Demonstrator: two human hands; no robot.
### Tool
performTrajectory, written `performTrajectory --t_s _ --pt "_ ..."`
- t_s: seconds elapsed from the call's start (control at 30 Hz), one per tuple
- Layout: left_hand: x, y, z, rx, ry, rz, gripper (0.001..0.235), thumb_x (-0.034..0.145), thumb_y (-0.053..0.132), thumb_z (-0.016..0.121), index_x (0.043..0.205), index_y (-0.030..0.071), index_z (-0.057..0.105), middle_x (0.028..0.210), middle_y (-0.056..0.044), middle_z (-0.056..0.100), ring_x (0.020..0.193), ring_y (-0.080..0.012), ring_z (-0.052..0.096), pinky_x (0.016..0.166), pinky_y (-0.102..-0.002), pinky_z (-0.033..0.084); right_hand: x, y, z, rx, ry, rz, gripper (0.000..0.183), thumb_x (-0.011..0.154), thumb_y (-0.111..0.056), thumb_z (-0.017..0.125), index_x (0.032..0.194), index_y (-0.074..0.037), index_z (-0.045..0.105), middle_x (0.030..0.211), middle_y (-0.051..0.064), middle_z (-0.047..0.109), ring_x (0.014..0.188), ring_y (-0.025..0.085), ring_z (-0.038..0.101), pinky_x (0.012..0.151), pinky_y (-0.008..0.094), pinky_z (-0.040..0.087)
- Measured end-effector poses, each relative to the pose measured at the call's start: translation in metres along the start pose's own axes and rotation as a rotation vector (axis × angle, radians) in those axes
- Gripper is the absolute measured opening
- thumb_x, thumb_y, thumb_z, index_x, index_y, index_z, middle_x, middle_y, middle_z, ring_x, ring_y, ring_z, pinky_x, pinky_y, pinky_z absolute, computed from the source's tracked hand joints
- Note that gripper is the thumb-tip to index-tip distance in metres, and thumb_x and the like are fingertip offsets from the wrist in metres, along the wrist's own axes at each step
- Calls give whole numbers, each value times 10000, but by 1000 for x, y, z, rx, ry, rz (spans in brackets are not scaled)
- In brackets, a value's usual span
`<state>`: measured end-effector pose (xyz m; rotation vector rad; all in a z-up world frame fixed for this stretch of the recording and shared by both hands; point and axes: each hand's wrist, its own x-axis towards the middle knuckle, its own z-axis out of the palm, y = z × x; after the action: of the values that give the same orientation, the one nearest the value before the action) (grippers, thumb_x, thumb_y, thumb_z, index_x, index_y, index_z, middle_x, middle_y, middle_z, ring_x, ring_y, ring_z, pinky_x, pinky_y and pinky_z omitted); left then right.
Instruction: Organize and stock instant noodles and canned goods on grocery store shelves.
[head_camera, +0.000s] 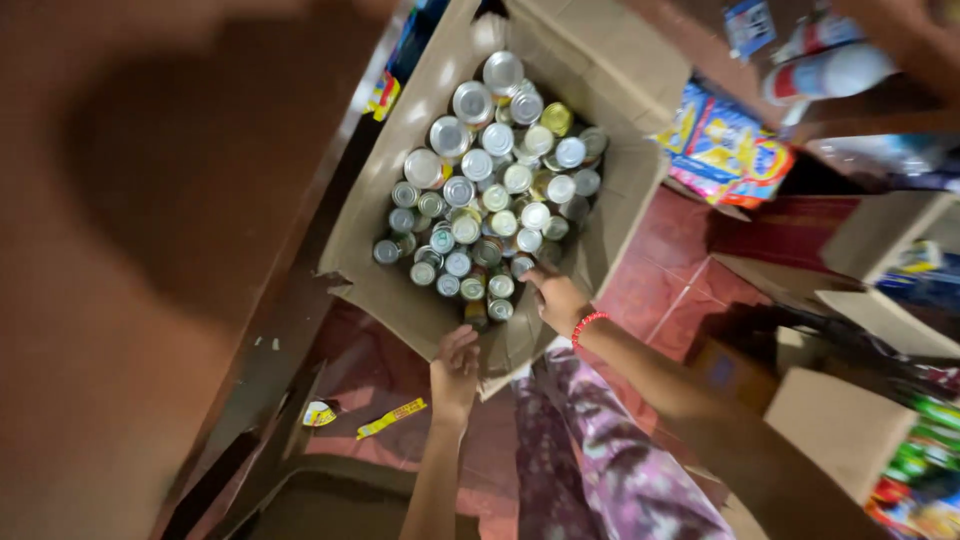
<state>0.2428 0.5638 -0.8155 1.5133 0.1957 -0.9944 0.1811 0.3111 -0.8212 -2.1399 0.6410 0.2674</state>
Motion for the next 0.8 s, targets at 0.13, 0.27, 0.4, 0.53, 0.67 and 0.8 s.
performTrajectory --t_s 0.13,0.27,0.4,0.53,0.67,0.8 --pt "51 -38 -14 79 54 128 356 935 -108 552 1260 28 600 1153 -37 707 1054 -78 665 884 -208 528 48 20 22 -36 16 -41 340 860 18 579 1176 -92 643 1176 199 654 927 418 686 794 479 555" --pt "113 -69 -27 -351 123 131 287 987 -53 489 1229 -31 642 1122 -96 704 966 -151 640 832 -240 509 114 12 32 -41 98 -92 241 909 -51 642 1149 -71 652 1102 183 658 980 419 658 831 489 542" --pt "144 -26 -19 125 175 290 382 903 -124 470 1213 25 636 1058 -83 690 925 -140 633 748 -260 480 180 -4 47 -18 149 -184 196 949 -44 628 1144 -56 628 1127 176 633 1045 409 631 860 488 532" --pt "173 -4 -15 216 243 392 222 999 -46 495 1169 29 617 1089 -65 712 983 -140 695 857 -281 556 249 -14 81 -115 143 -243 309 898 -47 668 1197 -76 597 1258 152 603 1095 423 630 861 494 537" --pt "191 -1 -21 263 228 410 203 1002 -29 524 1169 27 625 1093 -80 692 981 -168 685 846 -304 559 298 -7 104 -351 102 -281 526 686 -71 782 1137 -19 515 1563 198 354 1156 476 586 837 495 550" --pt "195 6 -27 227 185 414 498 746 -128 503 1205 8 638 1151 -120 625 1008 -226 626 812 -331 522 304 -13 93 -413 -86 -165 564 746 -144 829 1219 -61 534 1553 139 372 1129 429 612 859 515 544"
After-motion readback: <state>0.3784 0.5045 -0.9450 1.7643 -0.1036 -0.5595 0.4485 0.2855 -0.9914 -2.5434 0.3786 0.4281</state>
